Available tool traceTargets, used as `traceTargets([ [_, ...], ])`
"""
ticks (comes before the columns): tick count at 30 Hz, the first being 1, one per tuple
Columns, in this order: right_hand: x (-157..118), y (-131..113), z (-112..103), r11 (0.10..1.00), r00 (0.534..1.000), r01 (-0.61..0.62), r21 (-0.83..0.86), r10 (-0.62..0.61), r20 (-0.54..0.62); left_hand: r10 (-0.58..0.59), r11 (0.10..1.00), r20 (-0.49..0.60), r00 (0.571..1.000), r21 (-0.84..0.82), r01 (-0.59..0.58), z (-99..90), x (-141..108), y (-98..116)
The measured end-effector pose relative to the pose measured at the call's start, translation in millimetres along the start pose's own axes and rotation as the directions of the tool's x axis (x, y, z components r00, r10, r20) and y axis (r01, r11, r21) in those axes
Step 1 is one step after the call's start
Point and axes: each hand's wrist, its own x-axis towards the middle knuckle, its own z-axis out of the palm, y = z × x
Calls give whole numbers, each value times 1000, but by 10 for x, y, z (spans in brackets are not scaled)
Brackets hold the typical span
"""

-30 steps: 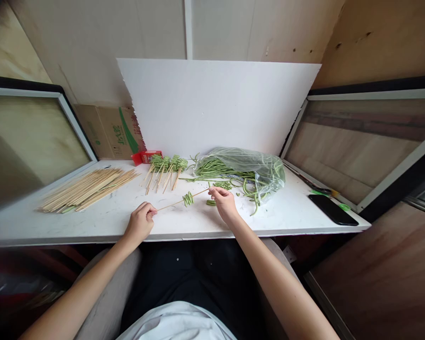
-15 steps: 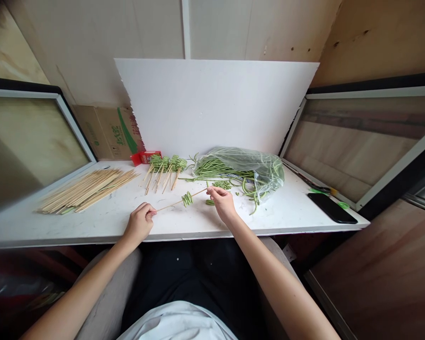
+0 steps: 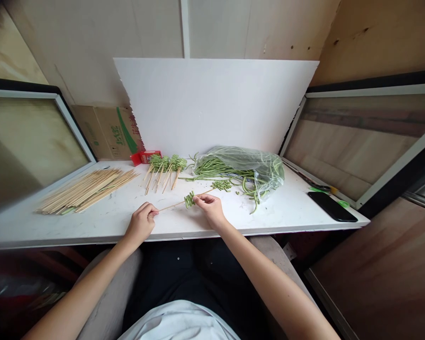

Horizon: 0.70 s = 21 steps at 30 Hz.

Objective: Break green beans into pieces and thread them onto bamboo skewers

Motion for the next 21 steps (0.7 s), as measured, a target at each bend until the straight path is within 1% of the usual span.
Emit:
traceTargets([
  [3,-38,17,85,1000,1000,0,10,0,-16,18,1000,-33,999,-3,-18,3,-1,12],
  [6,-30,10,68,1000,999,-17,-21,16,-48,38,999,-52,998,-7,-39,7,-1,20],
  [10,-31,23,54,999,998,-41,-31,40,-47,40,999,-93,995,2,-40,6,-4,31],
  [17,-35,21,88,993,987,-110,-51,103,-121,84,995,-101,991,55,-79,-16,-23,91],
  [19,-30,-9,83,991,988,-113,-66,105,-115,73,996,-96,993,65,-67,-16,-28,94],
  [21,-24,-69,71,990,993,-103,-92,96,-76,44,997,-98,994,72,-37,-11,-29,85],
])
